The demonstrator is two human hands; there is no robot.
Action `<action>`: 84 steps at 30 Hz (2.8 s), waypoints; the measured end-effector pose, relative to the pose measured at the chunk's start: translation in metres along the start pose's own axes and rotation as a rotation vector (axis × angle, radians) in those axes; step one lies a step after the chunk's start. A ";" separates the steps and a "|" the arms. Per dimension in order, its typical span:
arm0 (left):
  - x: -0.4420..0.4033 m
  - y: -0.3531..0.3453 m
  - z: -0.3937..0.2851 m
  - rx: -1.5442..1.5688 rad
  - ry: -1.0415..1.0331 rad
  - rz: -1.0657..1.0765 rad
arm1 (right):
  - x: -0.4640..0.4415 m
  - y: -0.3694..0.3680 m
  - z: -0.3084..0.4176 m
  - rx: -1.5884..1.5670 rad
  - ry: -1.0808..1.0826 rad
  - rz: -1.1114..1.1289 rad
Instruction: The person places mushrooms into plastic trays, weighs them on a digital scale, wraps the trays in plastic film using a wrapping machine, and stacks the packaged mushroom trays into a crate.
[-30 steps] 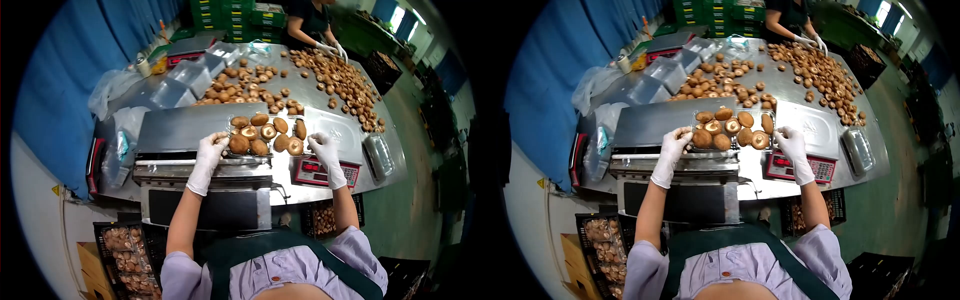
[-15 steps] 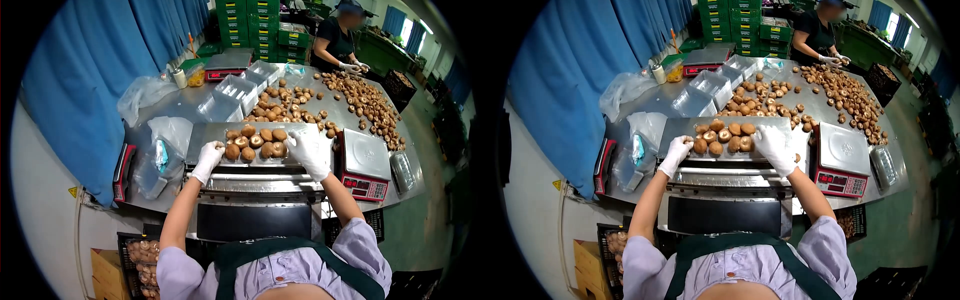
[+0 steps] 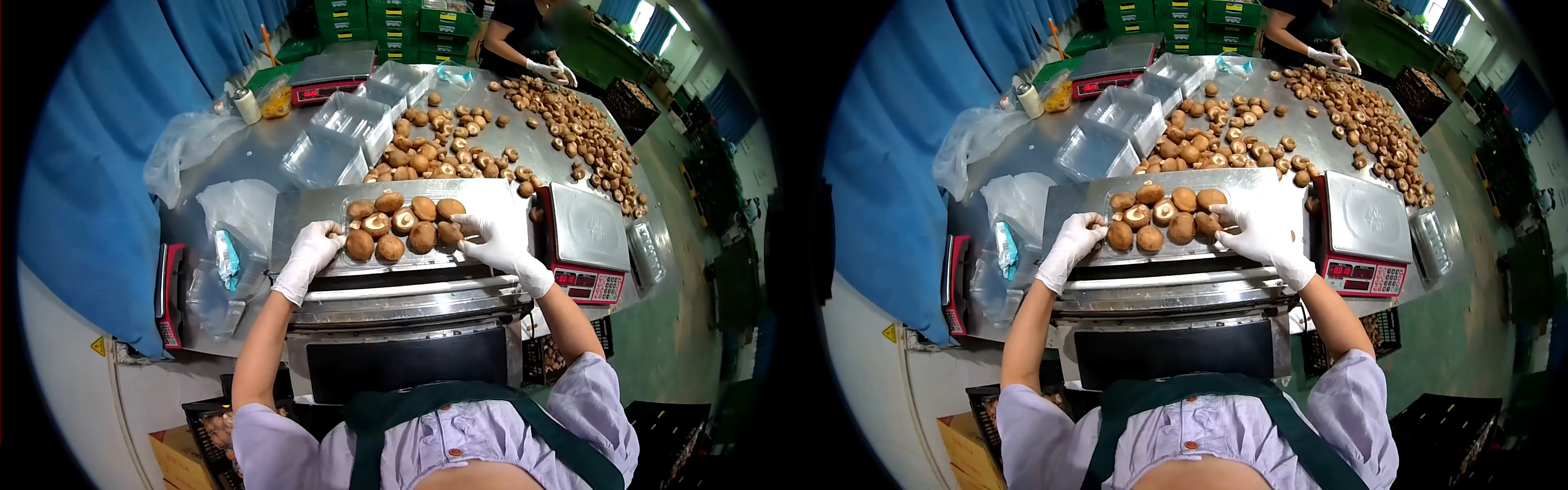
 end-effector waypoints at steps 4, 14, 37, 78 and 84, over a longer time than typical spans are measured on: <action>0.000 0.000 -0.006 -0.016 -0.013 0.010 | 0.000 -0.005 -0.010 -0.138 -0.014 0.072; 0.005 -0.001 -0.012 0.047 -0.005 0.002 | 0.013 0.003 0.012 0.116 0.140 0.001; 0.004 0.004 -0.016 0.046 0.012 0.050 | 0.023 0.020 0.009 0.566 0.120 -0.525; 0.017 0.116 -0.116 0.290 -0.793 -0.561 | 0.009 0.135 0.055 -0.242 0.452 -0.754; -0.065 0.020 -0.048 -0.296 -0.709 -0.222 | -0.067 0.042 -0.005 0.545 0.321 -0.377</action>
Point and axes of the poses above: each hand's wrist, its own x-axis away from the middle knuckle, its own y-axis out of the back of the hand, z = x × y, the point moved 7 cm from there along -x, towards the middle knuckle, and after that the axes turned 7 degrees about -y, right-handed, at the moved point
